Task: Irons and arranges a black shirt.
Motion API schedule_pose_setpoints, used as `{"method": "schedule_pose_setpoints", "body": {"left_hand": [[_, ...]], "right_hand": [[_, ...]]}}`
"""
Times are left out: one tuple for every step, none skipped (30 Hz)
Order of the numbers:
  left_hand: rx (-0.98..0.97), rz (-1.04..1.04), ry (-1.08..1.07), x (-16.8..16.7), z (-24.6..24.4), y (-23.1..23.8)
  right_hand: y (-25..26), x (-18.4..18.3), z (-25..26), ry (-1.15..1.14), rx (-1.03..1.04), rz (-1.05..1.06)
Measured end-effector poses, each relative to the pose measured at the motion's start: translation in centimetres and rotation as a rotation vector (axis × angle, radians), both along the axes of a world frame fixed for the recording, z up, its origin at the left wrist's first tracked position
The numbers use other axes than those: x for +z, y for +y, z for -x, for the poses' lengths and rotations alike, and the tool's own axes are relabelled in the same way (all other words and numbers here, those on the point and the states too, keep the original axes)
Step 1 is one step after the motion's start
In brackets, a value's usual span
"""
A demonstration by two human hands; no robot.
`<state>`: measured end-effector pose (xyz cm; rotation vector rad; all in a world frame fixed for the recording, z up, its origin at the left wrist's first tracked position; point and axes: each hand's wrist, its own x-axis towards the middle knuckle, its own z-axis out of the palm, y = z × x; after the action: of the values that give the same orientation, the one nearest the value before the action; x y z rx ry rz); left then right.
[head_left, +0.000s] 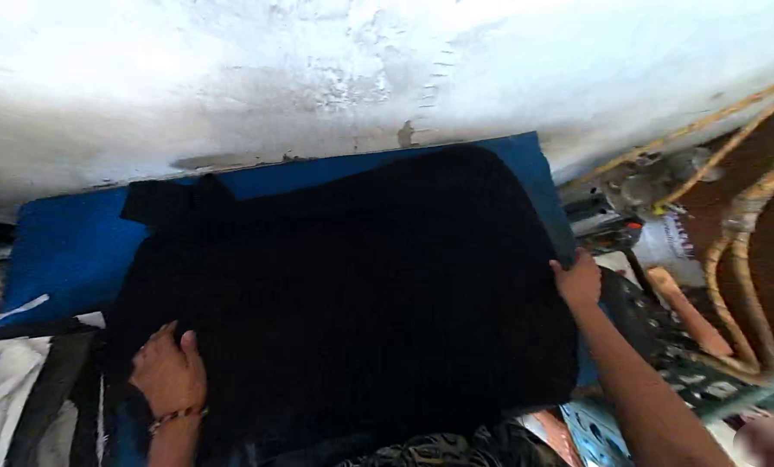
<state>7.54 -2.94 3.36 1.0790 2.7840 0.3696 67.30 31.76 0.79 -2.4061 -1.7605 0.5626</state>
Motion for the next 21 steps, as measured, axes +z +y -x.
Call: {"method": "schedule_pose_setpoints", "body": {"left_hand": [[-0.045,-0.064,-0.016,1.1,-2.9,2.8],[-0.100,-0.116,-0.090,2.4,-6.5,5.8],[-0.154,-0.158,-0.199,3.5,-10.8,8.9],[-0.204,-0.207,-0.331,4.3,-15.5,11.8],[-0.249,-0.268,-0.489,4.6,-20.2,14.7],[-0.278,-0.318,-0.689,4.6,-24.8,17.5],[-0.272,-0.339,-0.933,4.4,-29.2,20.2],[-0.231,-0.315,-1.182,4.3,-33.2,22.5],[-0.165,-0.269,-1.385,4.1,-36.5,24.6],[-0.073,-0.238,-1.497,3.9,-38.9,26.3],[0.056,-0.259,-1.510,3.9,-40.6,27.6],[0.188,-0.312,-1.475,4.3,-41.5,28.5],[0.284,-0.377,-1.442,5.2,-41.5,28.8],[0.346,-0.460,-1.413,6.3,-40.9,28.6],[0.375,-0.553,-1.388,7.6,-40.1,27.9],[0.379,-0.643,-1.373,8.8,-39.2,27.2],[0.375,-0.720,-1.358,9.8,-38.4,26.4],[0.352,-0.780,-1.352,10.6,-37.6,25.6],[0.331,-0.824,-1.342,11.3,-37.1,25.1],[0.311,-0.847,-1.337,11.8,-36.7,24.8],[0.294,-0.856,-1.332,12.1,-36.5,24.6]], "right_hand": [[0.5,-0.1,-0.4,0.058,-0.037,0.019],[0.9,-0.1,-0.5,0.104,-0.063,0.044],[1.2,0.2,-0.5,0.145,-0.068,0.069],[1.4,0.8,-0.4,0.161,-0.054,0.088],[1.4,1.7,0.1,0.166,-0.024,0.094],[1.0,2.8,0.8,0.181,0.023,0.071],[0.1,4.0,1.7,0.222,0.105,0.036],[-1.2,5.2,2.7,0.300,0.241,0.027],[-2.6,6.3,3.7,0.407,0.433,0.049],[-3.6,7.2,4.4,0.523,0.642,0.086],[-3.8,8.1,4.5,0.624,0.780,0.116],[-3.2,8.8,4.0,0.684,0.794,0.134],[-1.8,9.1,2.8,0.699,0.701,0.121],[-0.1,8.5,1.4,0.674,0.566,0.069],[1.9,7.3,0.1,0.619,0.437,0.036],[3.8,5.6,-0.9,0.564,0.342,0.025],[5.2,3.7,-1.4,0.523,0.292,0.038],[6.1,2.0,-1.3,0.506,0.273,0.047],[6.5,0.7,-0.5,0.490,0.270,0.034],[6.6,0.1,0.6,0.467,0.278,0.008],[6.6,-0.2,1.8,0.443,0.292,-0.017]]}}
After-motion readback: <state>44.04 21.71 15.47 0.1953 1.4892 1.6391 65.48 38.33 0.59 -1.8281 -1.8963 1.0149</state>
